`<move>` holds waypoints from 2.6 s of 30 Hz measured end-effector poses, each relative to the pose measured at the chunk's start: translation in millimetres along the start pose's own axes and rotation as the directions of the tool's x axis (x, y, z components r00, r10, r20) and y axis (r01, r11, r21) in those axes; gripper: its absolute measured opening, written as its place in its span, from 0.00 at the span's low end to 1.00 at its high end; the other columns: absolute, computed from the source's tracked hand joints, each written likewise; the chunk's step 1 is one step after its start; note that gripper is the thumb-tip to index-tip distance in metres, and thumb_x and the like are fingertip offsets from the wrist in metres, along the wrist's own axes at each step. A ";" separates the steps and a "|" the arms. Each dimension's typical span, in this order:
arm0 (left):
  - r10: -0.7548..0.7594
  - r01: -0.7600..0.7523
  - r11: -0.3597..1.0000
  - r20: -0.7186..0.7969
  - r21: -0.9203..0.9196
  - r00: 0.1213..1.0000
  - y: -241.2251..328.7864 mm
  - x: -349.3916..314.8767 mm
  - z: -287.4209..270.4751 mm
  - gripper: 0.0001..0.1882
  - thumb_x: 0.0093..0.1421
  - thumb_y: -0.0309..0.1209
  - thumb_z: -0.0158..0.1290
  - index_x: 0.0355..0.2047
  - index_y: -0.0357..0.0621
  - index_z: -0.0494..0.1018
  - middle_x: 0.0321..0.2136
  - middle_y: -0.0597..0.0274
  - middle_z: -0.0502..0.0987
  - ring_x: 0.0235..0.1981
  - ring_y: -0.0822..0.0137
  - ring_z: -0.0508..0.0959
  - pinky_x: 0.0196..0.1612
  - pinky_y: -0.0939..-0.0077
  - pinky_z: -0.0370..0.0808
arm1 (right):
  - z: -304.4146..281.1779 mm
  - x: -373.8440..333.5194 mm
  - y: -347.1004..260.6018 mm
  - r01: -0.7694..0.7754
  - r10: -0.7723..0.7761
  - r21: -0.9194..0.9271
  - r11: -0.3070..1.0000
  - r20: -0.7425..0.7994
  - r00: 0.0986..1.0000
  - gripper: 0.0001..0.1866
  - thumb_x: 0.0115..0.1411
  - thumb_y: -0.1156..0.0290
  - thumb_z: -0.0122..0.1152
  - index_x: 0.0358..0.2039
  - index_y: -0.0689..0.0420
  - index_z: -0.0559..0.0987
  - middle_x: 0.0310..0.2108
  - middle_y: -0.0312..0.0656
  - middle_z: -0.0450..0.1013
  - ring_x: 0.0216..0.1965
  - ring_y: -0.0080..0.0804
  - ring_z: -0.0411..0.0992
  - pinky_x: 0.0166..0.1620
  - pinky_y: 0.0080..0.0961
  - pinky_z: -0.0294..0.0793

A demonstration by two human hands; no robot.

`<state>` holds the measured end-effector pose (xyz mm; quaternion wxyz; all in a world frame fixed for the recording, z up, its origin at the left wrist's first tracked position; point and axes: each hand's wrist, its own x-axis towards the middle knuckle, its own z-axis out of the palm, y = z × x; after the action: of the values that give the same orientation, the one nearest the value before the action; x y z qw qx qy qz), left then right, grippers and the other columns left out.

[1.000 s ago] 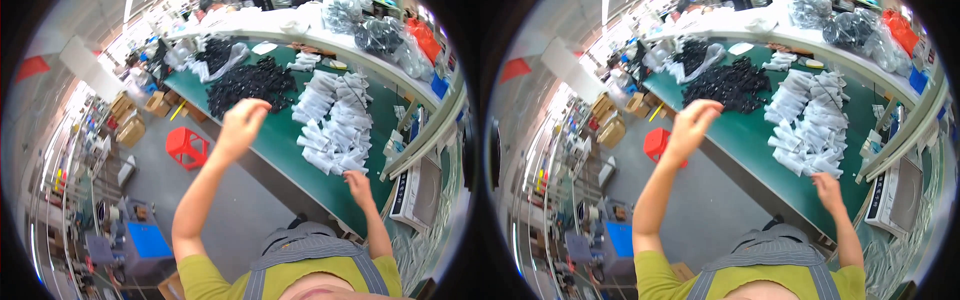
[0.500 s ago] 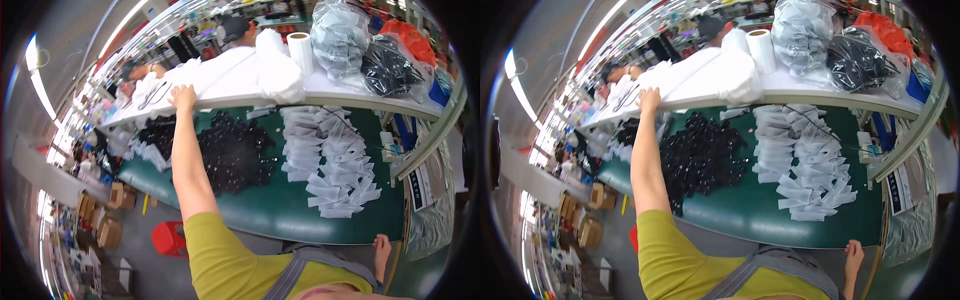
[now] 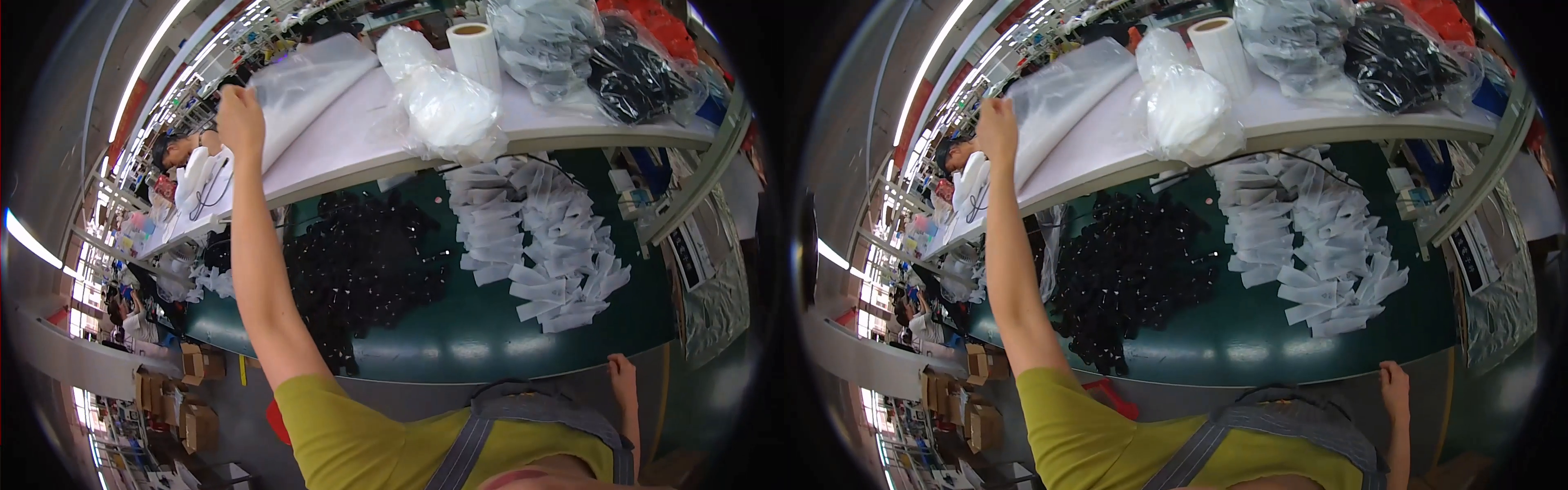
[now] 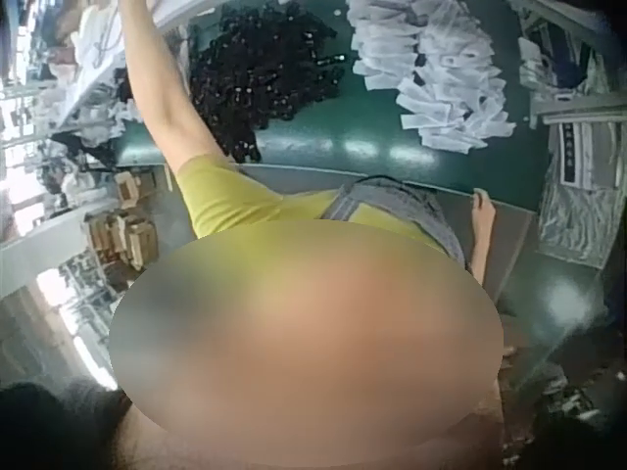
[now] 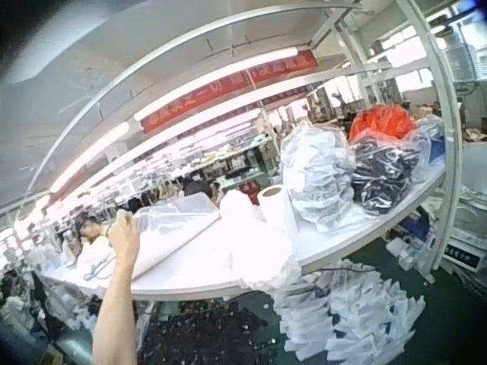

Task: Counting and packaging small plastic components into bags and sealing them with a heat sealer at a factory workstation.

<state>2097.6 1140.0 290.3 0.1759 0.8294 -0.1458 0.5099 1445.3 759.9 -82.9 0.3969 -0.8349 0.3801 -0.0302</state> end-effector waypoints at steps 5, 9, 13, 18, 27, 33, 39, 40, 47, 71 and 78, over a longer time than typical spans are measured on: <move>0.223 -0.287 0.957 -0.537 -0.036 0.813 82.6 46.1 -55.0 0.15 0.59 0.39 0.58 0.36 0.39 0.71 0.27 0.52 0.80 0.28 0.52 0.81 0.36 0.60 0.75 | 6.8 8.6 -29.6 0.117 -0.117 -0.017 0.993 0.003 0.993 0.09 0.62 0.74 0.53 0.42 0.61 0.77 0.35 0.51 0.76 0.37 0.48 0.76 0.41 0.36 0.74; 0.504 -0.623 0.775 -0.488 -0.110 0.713 172.9 -57.4 -63.4 0.09 0.61 0.31 0.58 0.37 0.39 0.76 0.34 0.57 0.81 0.33 0.62 0.82 0.35 0.74 0.77 | 21.4 -2.5 -13.9 0.020 -0.021 -0.042 0.999 -0.006 1.000 0.10 0.63 0.75 0.53 0.43 0.60 0.77 0.36 0.49 0.77 0.37 0.45 0.77 0.42 0.32 0.75; 0.717 -0.340 0.622 0.339 -0.705 0.609 209.0 -295.6 -93.3 0.10 0.59 0.20 0.52 0.42 0.41 0.75 0.38 0.50 0.79 0.40 0.52 0.79 0.41 0.68 0.76 | 42.8 -11.7 -55.8 -0.036 0.025 0.228 0.973 0.051 0.998 0.10 0.64 0.74 0.53 0.44 0.61 0.78 0.37 0.46 0.78 0.37 0.35 0.78 0.42 0.26 0.76; 0.226 0.554 0.614 0.797 -0.563 0.560 217.6 -561.5 -51.6 0.06 0.67 0.26 0.47 0.40 0.39 0.71 0.32 0.55 0.72 0.34 0.57 0.74 0.37 0.68 0.71 | 139.0 8.5 -69.5 -0.135 -0.125 0.513 0.848 0.440 0.889 0.19 0.63 0.66 0.60 0.53 0.59 0.73 0.39 0.44 0.77 0.41 0.30 0.77 0.45 0.27 0.75; 0.324 0.906 0.423 0.934 -0.002 -0.149 236.2 -587.3 -28.7 0.08 0.61 0.25 0.51 0.41 0.39 0.72 0.37 0.56 0.74 0.40 0.58 0.76 0.42 0.68 0.73 | 210.7 22.3 -30.2 -0.754 -0.158 0.617 0.223 0.787 0.597 0.28 0.64 0.60 0.59 0.60 0.56 0.64 0.53 0.50 0.71 0.52 0.43 0.72 0.53 0.40 0.73; 0.483 0.055 0.869 0.868 -0.491 0.114 207.6 -631.7 -15.9 0.15 0.55 0.27 0.50 0.44 0.41 0.74 0.39 0.50 0.77 0.39 0.52 0.79 0.40 0.63 0.76 | 143.7 61.0 -45.3 -0.850 -0.137 0.527 0.024 0.844 0.519 0.35 0.66 0.44 0.48 0.63 0.56 0.61 0.55 0.56 0.68 0.56 0.49 0.70 0.57 0.45 0.71; 0.428 0.242 0.861 0.894 -0.448 0.134 252.2 -612.4 -65.7 0.31 0.55 0.32 0.59 0.58 0.38 0.66 0.51 0.44 0.74 0.53 0.45 0.73 0.51 0.54 0.73 | 142.8 97.4 -26.8 -0.357 -0.240 0.798 0.486 0.515 0.823 0.31 0.60 0.75 0.60 0.63 0.58 0.61 0.52 0.38 0.68 0.50 0.25 0.69 0.53 0.28 0.72; 0.372 0.288 0.894 0.927 -0.343 -0.048 250.3 -591.4 -70.2 0.38 0.56 0.38 0.60 0.63 0.37 0.59 0.55 0.42 0.71 0.58 0.43 0.69 0.56 0.55 0.69 | 156.6 101.1 -16.1 -0.356 -0.186 0.793 0.494 0.496 0.848 0.27 0.60 0.75 0.60 0.60 0.59 0.65 0.49 0.36 0.70 0.48 0.24 0.71 0.51 0.27 0.73; 0.063 0.964 0.265 0.998 -0.019 0.003 251.5 -583.8 -94.4 0.32 0.60 0.33 0.58 0.62 0.32 0.62 0.55 0.45 0.71 0.58 0.55 0.71 0.60 0.63 0.66 | 183.8 99.0 -11.1 -0.421 -0.117 0.812 0.404 0.502 0.857 0.07 0.66 0.69 0.54 0.40 0.58 0.77 0.34 0.31 0.73 0.35 0.19 0.70 0.36 0.21 0.72; -0.342 0.971 -0.006 0.913 -0.238 0.222 230.2 -550.1 -61.1 0.08 0.70 0.34 0.48 0.40 0.43 0.70 0.22 0.73 0.68 0.19 0.86 0.61 0.19 0.89 0.55 | 153.5 98.4 -26.3 -0.134 -0.236 0.811 0.570 0.318 0.918 0.12 0.62 0.78 0.55 0.47 0.60 0.75 0.37 0.42 0.76 0.41 0.31 0.75 0.44 0.29 0.76; -0.521 0.969 0.229 0.829 -0.093 0.203 184.9 -570.1 -67.9 0.15 0.68 0.30 0.48 0.53 0.37 0.65 0.39 0.63 0.75 0.32 0.74 0.72 0.36 0.78 0.70 | 172.2 82.1 -32.1 -0.385 -0.087 0.824 0.416 0.458 0.885 0.15 0.67 0.68 0.55 0.52 0.58 0.71 0.42 0.40 0.74 0.43 0.29 0.75 0.45 0.28 0.76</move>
<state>1716.4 1039.9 -166.2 0.6130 0.7795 0.1098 -0.0674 1583.8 828.8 -199.2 0.8537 -0.4383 0.2811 -0.0053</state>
